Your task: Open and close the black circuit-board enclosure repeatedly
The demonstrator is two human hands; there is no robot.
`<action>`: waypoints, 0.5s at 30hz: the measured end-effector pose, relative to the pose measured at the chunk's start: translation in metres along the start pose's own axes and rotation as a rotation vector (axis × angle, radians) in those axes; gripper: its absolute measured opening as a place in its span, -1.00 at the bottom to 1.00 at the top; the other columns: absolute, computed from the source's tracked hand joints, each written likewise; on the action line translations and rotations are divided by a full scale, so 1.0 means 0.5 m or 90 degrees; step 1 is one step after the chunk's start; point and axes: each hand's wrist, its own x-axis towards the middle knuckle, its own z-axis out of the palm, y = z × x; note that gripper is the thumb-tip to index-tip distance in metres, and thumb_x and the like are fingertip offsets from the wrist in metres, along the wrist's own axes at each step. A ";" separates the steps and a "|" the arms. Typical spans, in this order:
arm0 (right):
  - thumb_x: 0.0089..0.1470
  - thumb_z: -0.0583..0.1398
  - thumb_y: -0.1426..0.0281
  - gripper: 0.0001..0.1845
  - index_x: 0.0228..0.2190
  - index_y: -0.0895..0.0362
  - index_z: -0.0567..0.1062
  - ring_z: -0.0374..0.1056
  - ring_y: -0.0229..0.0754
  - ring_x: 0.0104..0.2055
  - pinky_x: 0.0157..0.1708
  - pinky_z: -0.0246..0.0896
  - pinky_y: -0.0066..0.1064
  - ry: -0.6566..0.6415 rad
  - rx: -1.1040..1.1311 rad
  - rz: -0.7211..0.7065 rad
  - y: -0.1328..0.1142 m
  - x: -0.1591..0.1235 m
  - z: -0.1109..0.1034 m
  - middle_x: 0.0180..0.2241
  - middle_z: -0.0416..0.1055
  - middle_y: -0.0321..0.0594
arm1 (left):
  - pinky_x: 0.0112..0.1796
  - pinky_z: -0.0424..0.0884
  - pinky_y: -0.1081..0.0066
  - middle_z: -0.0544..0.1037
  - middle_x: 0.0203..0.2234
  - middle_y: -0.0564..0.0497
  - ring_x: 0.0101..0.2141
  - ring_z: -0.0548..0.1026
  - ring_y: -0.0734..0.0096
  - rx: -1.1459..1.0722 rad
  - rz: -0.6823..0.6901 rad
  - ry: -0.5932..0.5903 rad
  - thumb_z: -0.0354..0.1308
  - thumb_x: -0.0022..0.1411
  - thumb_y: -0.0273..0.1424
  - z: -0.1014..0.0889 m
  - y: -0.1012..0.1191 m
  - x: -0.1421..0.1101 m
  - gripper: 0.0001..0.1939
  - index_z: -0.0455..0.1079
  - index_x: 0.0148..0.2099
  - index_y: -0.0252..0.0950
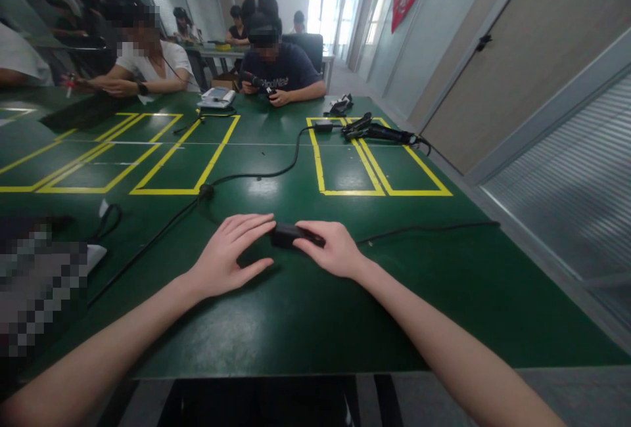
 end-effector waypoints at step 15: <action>0.18 0.17 -0.05 -0.60 -0.25 0.01 0.49 0.22 -0.21 -0.60 -0.69 0.07 -0.37 0.214 0.393 0.250 0.093 0.008 -0.210 -0.43 0.46 -0.21 | 0.13 0.44 0.13 0.62 0.06 -0.10 0.09 0.53 0.18 -0.106 -0.020 -0.122 0.10 0.47 -0.35 0.014 -0.006 -0.002 -0.66 0.44 0.23 -0.19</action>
